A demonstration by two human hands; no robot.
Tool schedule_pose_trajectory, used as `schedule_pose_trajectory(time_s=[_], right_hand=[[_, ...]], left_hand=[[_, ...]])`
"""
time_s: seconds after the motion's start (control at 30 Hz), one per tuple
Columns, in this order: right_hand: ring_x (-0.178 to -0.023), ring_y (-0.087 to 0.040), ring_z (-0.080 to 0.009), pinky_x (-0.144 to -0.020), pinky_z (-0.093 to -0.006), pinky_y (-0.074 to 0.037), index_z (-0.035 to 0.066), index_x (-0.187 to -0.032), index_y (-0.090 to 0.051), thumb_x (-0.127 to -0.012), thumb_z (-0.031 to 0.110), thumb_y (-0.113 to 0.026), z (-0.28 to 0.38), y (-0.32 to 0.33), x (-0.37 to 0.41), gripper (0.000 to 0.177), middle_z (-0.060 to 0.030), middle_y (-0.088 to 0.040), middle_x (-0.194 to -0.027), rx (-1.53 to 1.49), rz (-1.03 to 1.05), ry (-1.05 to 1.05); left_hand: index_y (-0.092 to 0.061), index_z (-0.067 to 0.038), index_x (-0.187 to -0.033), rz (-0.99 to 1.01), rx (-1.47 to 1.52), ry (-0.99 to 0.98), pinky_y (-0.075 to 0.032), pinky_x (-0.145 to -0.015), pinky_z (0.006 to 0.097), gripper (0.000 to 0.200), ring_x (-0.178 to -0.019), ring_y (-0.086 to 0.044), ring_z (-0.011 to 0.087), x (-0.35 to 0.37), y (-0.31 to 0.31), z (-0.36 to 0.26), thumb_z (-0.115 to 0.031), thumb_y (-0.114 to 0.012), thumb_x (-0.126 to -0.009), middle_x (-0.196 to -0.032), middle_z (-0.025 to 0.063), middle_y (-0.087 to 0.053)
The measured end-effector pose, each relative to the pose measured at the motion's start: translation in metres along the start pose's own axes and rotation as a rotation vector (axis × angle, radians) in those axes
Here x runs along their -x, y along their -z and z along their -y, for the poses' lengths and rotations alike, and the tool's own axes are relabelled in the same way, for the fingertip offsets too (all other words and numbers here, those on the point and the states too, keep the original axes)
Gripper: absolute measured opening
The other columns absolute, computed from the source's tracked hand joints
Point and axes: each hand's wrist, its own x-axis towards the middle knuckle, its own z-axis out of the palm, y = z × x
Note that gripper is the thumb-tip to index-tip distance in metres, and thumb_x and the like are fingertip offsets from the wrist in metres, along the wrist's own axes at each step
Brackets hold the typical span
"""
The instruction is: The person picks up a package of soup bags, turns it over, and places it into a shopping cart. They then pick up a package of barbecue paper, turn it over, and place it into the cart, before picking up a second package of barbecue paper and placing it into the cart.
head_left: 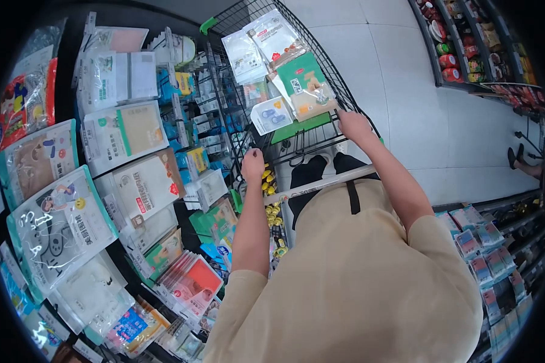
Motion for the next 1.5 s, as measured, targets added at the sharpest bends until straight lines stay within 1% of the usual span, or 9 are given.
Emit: schedule_pose_trajectory(time_s=[0.23, 0.33, 0.43, 0.57, 0.63, 0.67, 0.83, 1.23, 1.5], right_hand=[[-0.081, -0.07, -0.0348, -0.069, -0.0469, -0.056, 0.004, -0.091, -0.064, -0.085, 0.012, -0.052, 0.008, -0.011, -0.019, 0.016, -0.0179, -0.069, -0.082, 0.159, -0.031, 0.062], [-0.094, -0.067, -0.0352, -0.077, -0.0483, -0.055, 0.004, -0.095, -0.064, -0.087, 0.015, -0.049, 0.005, -0.031, -0.05, 0.02, -0.0207, -0.068, -0.096, 0.146, 0.057, 0.026], [-0.1, -0.065, -0.0392, -0.085, -0.0498, -0.053, 0.003, -0.112, -0.058, -0.087, 0.016, -0.048, -0.01, -0.065, -0.096, 0.029, -0.0229, -0.065, -0.107, 0.03, 0.126, -0.047], [-0.106, -0.062, -0.0414, -0.09, -0.0509, -0.05, -0.002, -0.117, -0.053, -0.085, 0.02, -0.051, -0.029, -0.109, -0.136, 0.039, -0.0288, -0.063, -0.111, -0.116, 0.056, -0.122], [-0.108, -0.06, -0.0435, -0.093, -0.0507, -0.048, -0.006, -0.121, -0.05, -0.083, 0.026, -0.053, -0.047, -0.14, -0.156, 0.049, -0.0324, -0.061, -0.114, -0.29, -0.002, -0.364], [-0.109, -0.059, -0.0444, -0.095, -0.0494, -0.047, -0.008, -0.123, -0.047, -0.081, 0.031, -0.055, -0.08, -0.176, -0.179, 0.057, -0.0331, -0.06, -0.115, -0.254, 0.078, -0.325], [-0.105, -0.061, -0.0452, -0.09, -0.0495, -0.049, -0.008, -0.112, -0.055, -0.082, 0.039, -0.062, -0.051, -0.136, -0.159, 0.056, -0.0322, -0.063, -0.108, -0.267, 0.038, -0.372], [-0.105, -0.064, -0.0388, -0.086, -0.05, -0.051, -0.001, -0.114, -0.058, -0.084, 0.057, -0.063, -0.009, -0.121, -0.157, 0.066, -0.0229, -0.065, -0.112, -0.072, 0.028, -0.428], [-0.096, -0.066, -0.0386, -0.082, -0.0496, -0.051, -0.001, -0.095, -0.068, -0.082, 0.053, -0.067, -0.038, -0.151, -0.167, 0.056, -0.0237, -0.068, -0.099, -0.195, 0.084, -0.338]], left_hand=[[-0.07, -0.017, -0.109, -0.008, 0.034, -0.016, -0.052, -0.083, 0.0448, 0.032, -0.095, -0.066, 0.0369, 0.006, 0.006, -0.004, -0.034, -0.05, -0.091, -0.099, 0.0139, -0.071], [-0.07, -0.016, -0.109, -0.004, 0.043, -0.015, -0.052, -0.083, 0.0456, 0.032, -0.097, -0.065, 0.0378, 0.005, 0.006, -0.003, -0.034, -0.05, -0.091, -0.1, 0.0161, -0.07], [-0.07, -0.016, -0.109, -0.013, 0.042, 0.011, -0.051, -0.084, 0.0471, 0.032, -0.096, -0.065, 0.0389, 0.002, 0.004, -0.003, -0.033, -0.05, -0.09, -0.1, 0.0188, -0.069], [-0.07, -0.017, -0.108, -0.017, 0.05, 0.039, -0.052, -0.082, 0.0482, 0.031, -0.092, -0.067, 0.0391, -0.001, 0.002, -0.002, -0.032, -0.051, -0.09, -0.097, 0.0186, -0.07], [-0.07, -0.016, -0.108, -0.025, 0.047, 0.041, -0.053, -0.081, 0.0478, 0.031, -0.09, -0.067, 0.039, -0.003, 0.002, -0.001, -0.032, -0.051, -0.09, -0.096, 0.0186, -0.07], [-0.071, -0.016, -0.108, -0.028, 0.047, 0.025, -0.053, -0.08, 0.0475, 0.03, -0.089, -0.067, 0.0388, -0.004, 0.002, 0.0, -0.031, -0.051, -0.09, -0.095, 0.0186, -0.07], [-0.07, -0.015, -0.109, 0.006, 0.068, 0.091, -0.052, -0.081, 0.0437, 0.031, -0.09, -0.067, 0.0359, -0.006, 0.005, 0.0, -0.031, -0.052, -0.089, -0.096, 0.0127, -0.072], [-0.071, -0.014, -0.105, -0.045, 0.081, 0.036, -0.053, -0.076, 0.046, 0.028, -0.085, -0.067, 0.0368, -0.009, 0.003, 0.002, -0.027, -0.053, -0.089, -0.091, 0.0172, -0.07], [-0.071, -0.015, -0.108, 0.001, 0.039, 0.074, -0.052, -0.079, 0.0432, 0.03, -0.09, -0.067, 0.0343, -0.008, 0.005, 0.007, -0.029, -0.053, -0.089, -0.095, 0.0118, -0.072]])
